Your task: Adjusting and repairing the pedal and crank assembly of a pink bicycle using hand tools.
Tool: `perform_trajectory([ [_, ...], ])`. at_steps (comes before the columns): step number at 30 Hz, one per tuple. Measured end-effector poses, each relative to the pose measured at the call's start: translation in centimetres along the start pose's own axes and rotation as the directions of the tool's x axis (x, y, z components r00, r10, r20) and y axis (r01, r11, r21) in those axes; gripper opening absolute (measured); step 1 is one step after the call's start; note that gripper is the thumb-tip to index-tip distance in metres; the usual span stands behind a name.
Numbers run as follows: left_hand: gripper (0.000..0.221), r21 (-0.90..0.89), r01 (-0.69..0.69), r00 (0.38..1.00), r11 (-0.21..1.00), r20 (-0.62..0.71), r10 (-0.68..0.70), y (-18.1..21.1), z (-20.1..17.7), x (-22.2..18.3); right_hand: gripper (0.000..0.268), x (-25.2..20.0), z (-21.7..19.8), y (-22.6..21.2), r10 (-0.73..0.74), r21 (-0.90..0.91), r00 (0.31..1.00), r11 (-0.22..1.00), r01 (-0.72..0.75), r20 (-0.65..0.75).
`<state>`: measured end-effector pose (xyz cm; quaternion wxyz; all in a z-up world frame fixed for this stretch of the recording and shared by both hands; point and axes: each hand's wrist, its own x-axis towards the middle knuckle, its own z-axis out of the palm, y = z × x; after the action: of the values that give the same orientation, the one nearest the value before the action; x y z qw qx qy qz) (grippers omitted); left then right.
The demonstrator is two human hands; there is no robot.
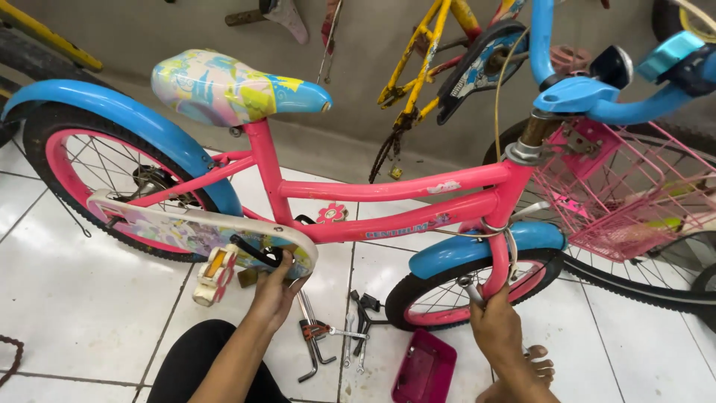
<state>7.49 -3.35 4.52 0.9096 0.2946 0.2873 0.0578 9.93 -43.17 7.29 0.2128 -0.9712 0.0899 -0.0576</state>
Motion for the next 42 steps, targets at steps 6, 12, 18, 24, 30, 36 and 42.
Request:
perform_trajectory([
  [6,0.072,-0.041,-0.082,0.997,0.996,0.008,0.082,-1.7,-0.6,1.1,0.037,1.3,0.1,1.3,-0.092,0.0,0.996,0.996,0.092,-0.009],
  [12,0.075,-0.081,-0.131,0.991,0.988,0.0,0.132,-1.5,-0.6,0.3,0.038,1.0,-0.3,1.1,-0.175,0.027,0.984,0.984,0.175,-0.025],
  [18,0.08,0.019,-0.067,0.998,0.998,0.021,0.067,0.1,-0.6,-0.9,0.039,1.6,0.0,1.1,-0.106,0.091,0.994,0.99,0.106,-0.015],
  [24,0.092,-0.124,-0.052,0.997,0.991,0.054,0.059,0.6,-3.9,3.4,0.041,1.5,-0.5,1.3,-0.081,0.134,0.997,0.988,0.08,0.003],
  [30,0.088,-0.304,-0.088,0.994,0.949,0.04,0.105,-0.2,-4.9,5.8,0.037,0.9,-0.9,1.1,-0.062,0.141,0.998,0.988,0.059,0.022],
  [36,0.081,-0.469,-0.108,0.984,0.877,0.073,0.16,-1.5,-4.8,8.1,0.033,1.1,-1.2,0.2,-0.054,0.16,0.998,0.986,0.056,-0.019],
  [42,0.078,-0.473,-0.091,0.974,0.876,0.141,0.178,-2.0,-4.7,8.5,0.029,1.8,0.9,2.0,-0.124,0.146,0.98,0.978,0.146,-0.153],
])
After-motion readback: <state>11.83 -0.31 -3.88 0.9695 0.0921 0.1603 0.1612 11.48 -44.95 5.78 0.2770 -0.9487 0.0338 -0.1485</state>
